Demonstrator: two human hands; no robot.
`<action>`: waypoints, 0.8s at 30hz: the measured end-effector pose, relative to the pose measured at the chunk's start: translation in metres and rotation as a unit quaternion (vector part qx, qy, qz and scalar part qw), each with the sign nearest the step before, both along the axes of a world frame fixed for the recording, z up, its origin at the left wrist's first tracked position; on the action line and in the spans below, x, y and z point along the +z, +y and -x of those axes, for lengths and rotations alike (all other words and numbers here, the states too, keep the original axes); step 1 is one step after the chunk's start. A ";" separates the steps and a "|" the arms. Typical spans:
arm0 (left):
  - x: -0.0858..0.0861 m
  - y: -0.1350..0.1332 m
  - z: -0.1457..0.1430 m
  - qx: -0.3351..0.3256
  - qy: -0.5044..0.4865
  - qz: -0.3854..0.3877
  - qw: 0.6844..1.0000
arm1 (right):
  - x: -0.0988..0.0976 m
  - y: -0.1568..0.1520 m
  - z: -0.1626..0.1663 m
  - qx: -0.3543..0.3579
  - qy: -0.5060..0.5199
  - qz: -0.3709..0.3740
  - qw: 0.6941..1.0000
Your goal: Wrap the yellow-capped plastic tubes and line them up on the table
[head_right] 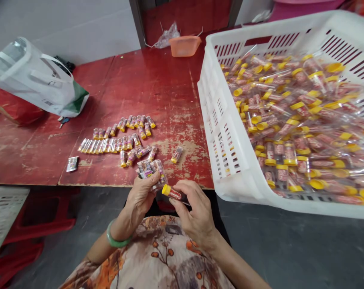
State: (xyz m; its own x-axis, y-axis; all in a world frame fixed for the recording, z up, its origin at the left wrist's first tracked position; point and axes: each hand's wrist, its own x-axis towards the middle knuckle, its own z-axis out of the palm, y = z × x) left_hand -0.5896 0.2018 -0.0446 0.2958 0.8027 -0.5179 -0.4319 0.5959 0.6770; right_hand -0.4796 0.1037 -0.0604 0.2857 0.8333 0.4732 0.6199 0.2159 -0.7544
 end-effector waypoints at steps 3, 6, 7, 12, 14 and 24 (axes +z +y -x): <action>0.002 -0.001 -0.001 0.007 -0.014 -0.003 1.000 | -0.001 0.001 -0.002 -0.026 -0.071 -0.042 0.996; 0.003 0.000 -0.001 0.015 -0.022 -0.005 1.000 | -0.002 -0.004 -0.005 -0.023 -0.086 -0.038 0.995; 0.003 0.000 -0.001 0.019 -0.026 -0.004 0.999 | -0.002 -0.006 -0.005 -0.021 -0.063 -0.023 0.998; -0.001 0.000 -0.002 0.022 -0.030 0.028 0.999 | -0.001 -0.012 -0.002 -0.035 0.165 -0.003 0.986; -0.001 -0.002 -0.003 0.024 -0.033 0.042 0.998 | -0.001 -0.009 0.003 -0.027 0.244 -0.029 0.969; 0.001 -0.001 0.000 0.042 -0.056 0.085 0.994 | -0.013 -0.001 0.014 -0.081 0.191 -0.114 0.972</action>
State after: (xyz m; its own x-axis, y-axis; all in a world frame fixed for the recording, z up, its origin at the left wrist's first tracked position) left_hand -0.5892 0.2008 -0.0433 0.2948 0.7307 -0.6157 -0.5515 0.6563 0.5149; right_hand -0.4932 0.1025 -0.0738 0.5955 0.6489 0.4736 0.3444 0.3264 -0.8802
